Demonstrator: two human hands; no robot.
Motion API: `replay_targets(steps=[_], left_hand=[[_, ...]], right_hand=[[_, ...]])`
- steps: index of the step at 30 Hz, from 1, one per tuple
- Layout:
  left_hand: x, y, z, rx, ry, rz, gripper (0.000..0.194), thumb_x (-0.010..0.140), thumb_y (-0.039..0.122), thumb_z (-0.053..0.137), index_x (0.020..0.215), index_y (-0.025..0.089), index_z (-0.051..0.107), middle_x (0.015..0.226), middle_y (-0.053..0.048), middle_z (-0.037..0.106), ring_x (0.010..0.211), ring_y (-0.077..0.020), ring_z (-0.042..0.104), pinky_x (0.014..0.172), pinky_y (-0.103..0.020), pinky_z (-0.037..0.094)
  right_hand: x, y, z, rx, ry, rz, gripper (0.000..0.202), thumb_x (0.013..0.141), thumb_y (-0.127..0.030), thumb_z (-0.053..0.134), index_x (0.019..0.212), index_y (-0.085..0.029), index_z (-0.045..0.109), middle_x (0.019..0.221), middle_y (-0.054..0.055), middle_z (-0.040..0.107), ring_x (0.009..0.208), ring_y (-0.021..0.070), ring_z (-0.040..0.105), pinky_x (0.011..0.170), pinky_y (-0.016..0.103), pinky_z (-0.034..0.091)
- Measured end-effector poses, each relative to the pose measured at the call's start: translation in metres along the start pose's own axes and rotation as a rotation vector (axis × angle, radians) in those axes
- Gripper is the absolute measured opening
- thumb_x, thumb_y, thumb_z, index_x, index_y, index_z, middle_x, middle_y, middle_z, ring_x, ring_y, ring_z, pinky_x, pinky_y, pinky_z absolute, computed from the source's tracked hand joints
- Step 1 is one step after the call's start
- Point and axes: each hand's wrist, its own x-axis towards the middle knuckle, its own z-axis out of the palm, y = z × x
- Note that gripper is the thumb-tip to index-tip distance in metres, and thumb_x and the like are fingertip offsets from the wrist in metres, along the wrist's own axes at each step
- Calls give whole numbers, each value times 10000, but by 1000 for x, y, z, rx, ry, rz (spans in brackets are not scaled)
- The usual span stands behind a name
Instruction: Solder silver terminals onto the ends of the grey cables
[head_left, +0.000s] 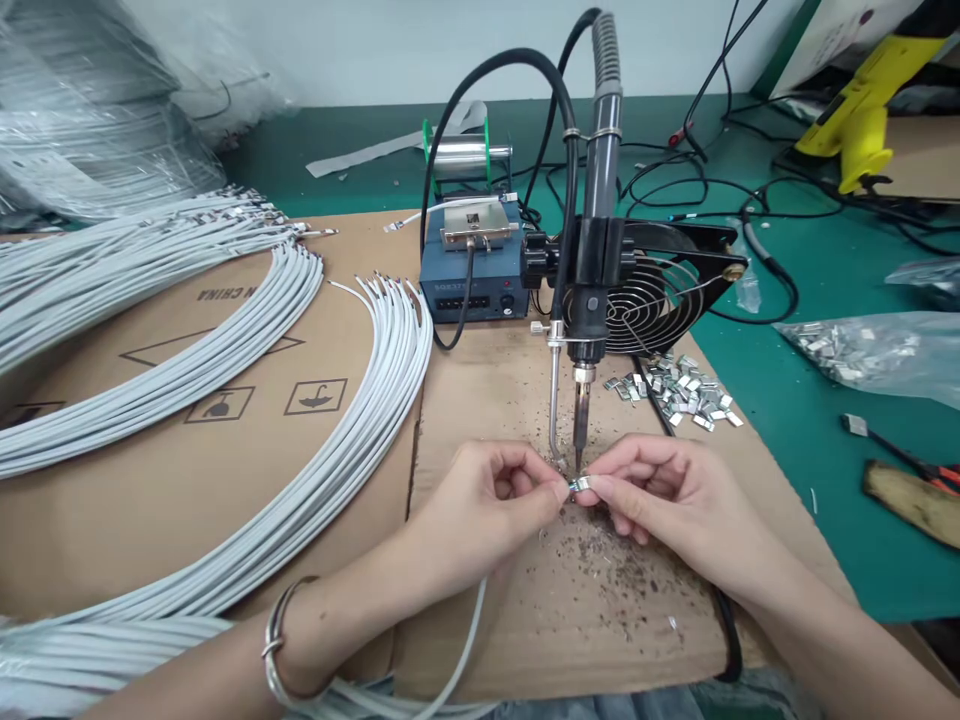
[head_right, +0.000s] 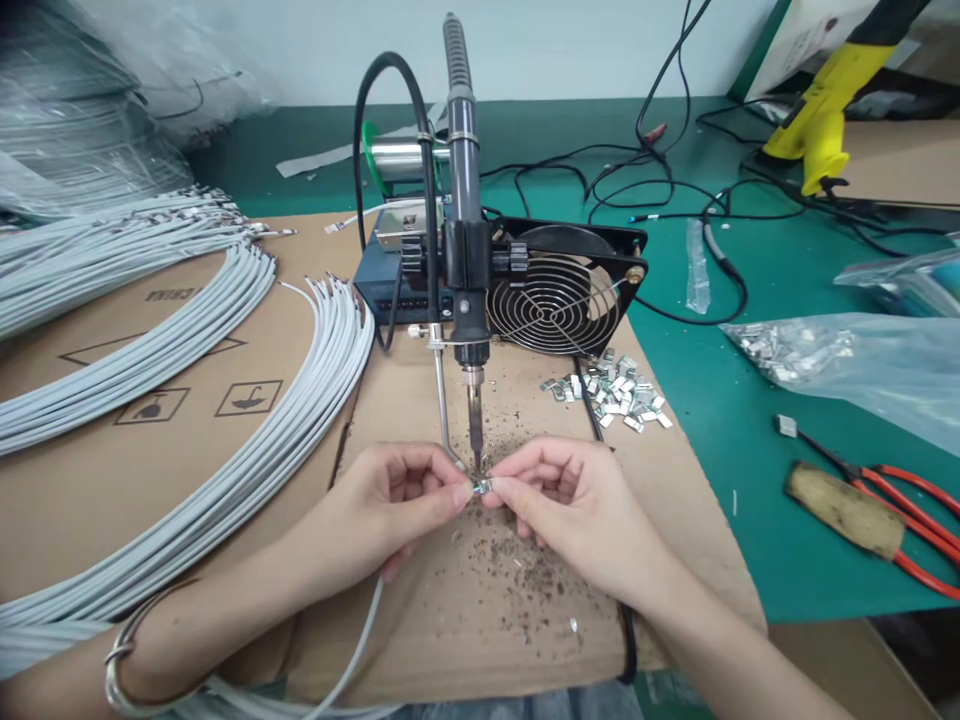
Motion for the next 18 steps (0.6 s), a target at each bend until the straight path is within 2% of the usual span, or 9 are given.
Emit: replay_targets(steps=[9,18], left_hand=[[1,0,1,-69,-5,2,182,748,290,573,688,118,568,457,70,398,312,-31,330,273,-132,296],[-1,1,-1,-85,-5,16,218,738,329,597,687,118,577,462,67,410,307,-24,330,280,-134,275]], right_hand=[[2,0,1,-7,2,12,146,647,-242,710,692,-136,620,635,52,679,406,48,487,360,127,383],[0,-2,1,18,-23,-48,122,670,-245,703,684,-141,640,633,58,682,409,49,475,373,134,385]])
